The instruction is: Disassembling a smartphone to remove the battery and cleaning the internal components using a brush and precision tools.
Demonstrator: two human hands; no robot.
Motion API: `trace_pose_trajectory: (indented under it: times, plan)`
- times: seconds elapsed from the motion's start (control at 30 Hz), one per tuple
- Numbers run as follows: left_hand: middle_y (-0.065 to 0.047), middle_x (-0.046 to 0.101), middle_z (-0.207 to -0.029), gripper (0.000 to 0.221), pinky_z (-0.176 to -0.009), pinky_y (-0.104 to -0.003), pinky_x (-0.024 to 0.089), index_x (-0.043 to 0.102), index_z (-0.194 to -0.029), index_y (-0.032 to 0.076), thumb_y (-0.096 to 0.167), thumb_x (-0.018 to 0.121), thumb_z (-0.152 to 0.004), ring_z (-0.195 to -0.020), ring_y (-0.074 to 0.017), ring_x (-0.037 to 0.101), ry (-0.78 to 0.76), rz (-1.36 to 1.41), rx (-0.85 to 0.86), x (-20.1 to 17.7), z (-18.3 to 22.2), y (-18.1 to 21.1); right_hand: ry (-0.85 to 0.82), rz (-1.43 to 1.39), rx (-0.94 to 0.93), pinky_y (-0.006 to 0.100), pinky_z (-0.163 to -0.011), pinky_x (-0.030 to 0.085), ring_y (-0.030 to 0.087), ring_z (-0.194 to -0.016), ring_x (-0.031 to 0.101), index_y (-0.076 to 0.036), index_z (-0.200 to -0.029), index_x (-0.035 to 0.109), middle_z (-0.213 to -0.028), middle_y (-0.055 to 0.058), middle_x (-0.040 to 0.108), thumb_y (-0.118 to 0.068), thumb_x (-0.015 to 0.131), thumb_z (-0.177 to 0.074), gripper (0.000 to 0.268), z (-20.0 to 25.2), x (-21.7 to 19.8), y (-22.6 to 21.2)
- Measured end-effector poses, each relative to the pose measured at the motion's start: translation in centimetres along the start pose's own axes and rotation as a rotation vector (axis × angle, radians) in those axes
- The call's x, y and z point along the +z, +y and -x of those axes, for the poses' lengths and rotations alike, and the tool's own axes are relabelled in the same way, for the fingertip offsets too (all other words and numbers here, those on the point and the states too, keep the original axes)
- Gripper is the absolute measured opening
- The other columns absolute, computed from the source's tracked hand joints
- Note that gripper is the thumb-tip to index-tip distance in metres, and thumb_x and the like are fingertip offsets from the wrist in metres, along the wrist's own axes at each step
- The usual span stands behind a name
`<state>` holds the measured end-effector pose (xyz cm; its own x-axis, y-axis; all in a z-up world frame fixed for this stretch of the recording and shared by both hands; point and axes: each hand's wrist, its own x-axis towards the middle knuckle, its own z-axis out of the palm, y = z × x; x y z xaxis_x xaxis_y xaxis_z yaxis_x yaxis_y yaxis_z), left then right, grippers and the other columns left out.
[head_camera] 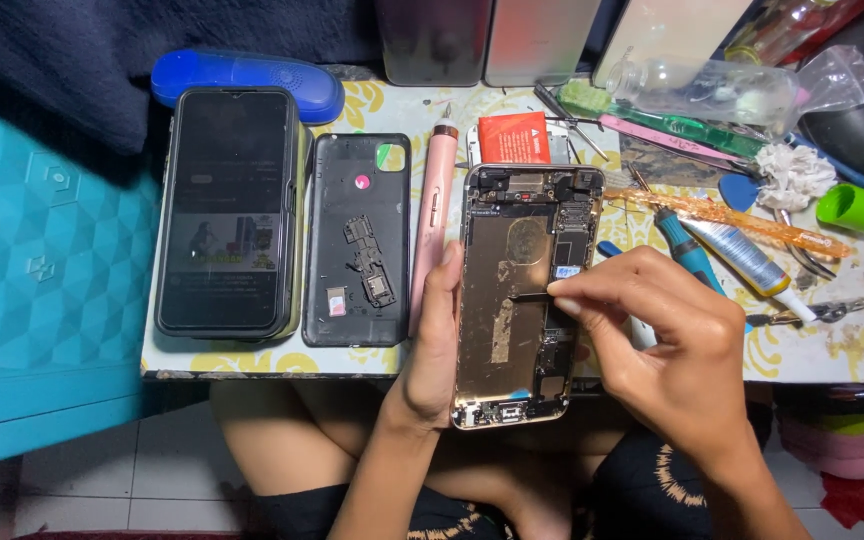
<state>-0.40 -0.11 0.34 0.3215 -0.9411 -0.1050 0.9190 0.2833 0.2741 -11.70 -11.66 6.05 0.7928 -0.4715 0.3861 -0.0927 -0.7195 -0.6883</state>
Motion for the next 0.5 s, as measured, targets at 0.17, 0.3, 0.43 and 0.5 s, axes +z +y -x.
trace_pose_trajectory:
  times: [0.17, 0.3, 0.43, 0.5]
  plan:
    - [-0.016, 0.071, -0.118, 0.059, -0.1, -0.042, 0.053, 0.063, -0.131, 0.004, 0.053, 0.039, -0.111, -0.11, -0.0282, 0.068, 0.053, -0.002, -0.038, 0.0, -0.1, 0.0, -0.035, -0.001, -0.023, 0.027, -0.071, 0.049, 0.018, -0.076, 0.065, -0.006, -0.096, 0.077, -0.088, 0.008, 0.071, 0.008, 0.07, -0.091, 0.016, 0.1, -0.2, 0.6]
    - [-0.017, 0.07, -0.122, 0.06, -0.103, -0.042, 0.051, 0.061, -0.134, 0.004, 0.053, 0.039, -0.108, -0.114, -0.0279, 0.066, 0.124, -0.071, -0.026, 0.6, -0.1, 0.1, -0.059, -0.018, -0.037, 0.028, -0.075, 0.051, 0.019, -0.079, 0.067, -0.007, -0.098, 0.076, -0.09, 0.008, 0.072, 0.008, 0.068, -0.091, 0.018, 0.2, -0.3, 0.9]
    - [-0.015, 0.07, -0.12, 0.058, -0.104, -0.04, 0.05, 0.062, -0.132, 0.004, 0.053, 0.038, -0.111, -0.112, -0.0259, 0.065, 0.047, -0.036, -0.012, 0.1, -0.2, -0.2, -0.07, -0.04, -0.049, 0.028, -0.076, 0.052, 0.019, -0.081, 0.068, -0.007, -0.098, 0.076, -0.091, 0.008, 0.073, 0.01, 0.067, -0.089, 0.022, 0.2, -0.4, 1.5]
    - [-0.017, 0.068, -0.125, 0.06, -0.108, -0.042, 0.047, 0.06, -0.136, 0.003, 0.053, 0.04, -0.11, -0.118, -0.0276, 0.063, 0.026, 0.008, -0.013, 0.1, -0.2, -0.4, -0.079, -0.072, -0.055, 0.028, -0.079, 0.053, 0.02, -0.084, 0.07, -0.006, -0.099, 0.076, -0.093, 0.009, 0.073, 0.01, 0.068, -0.089, 0.021, 0.2, -0.5, 1.8]
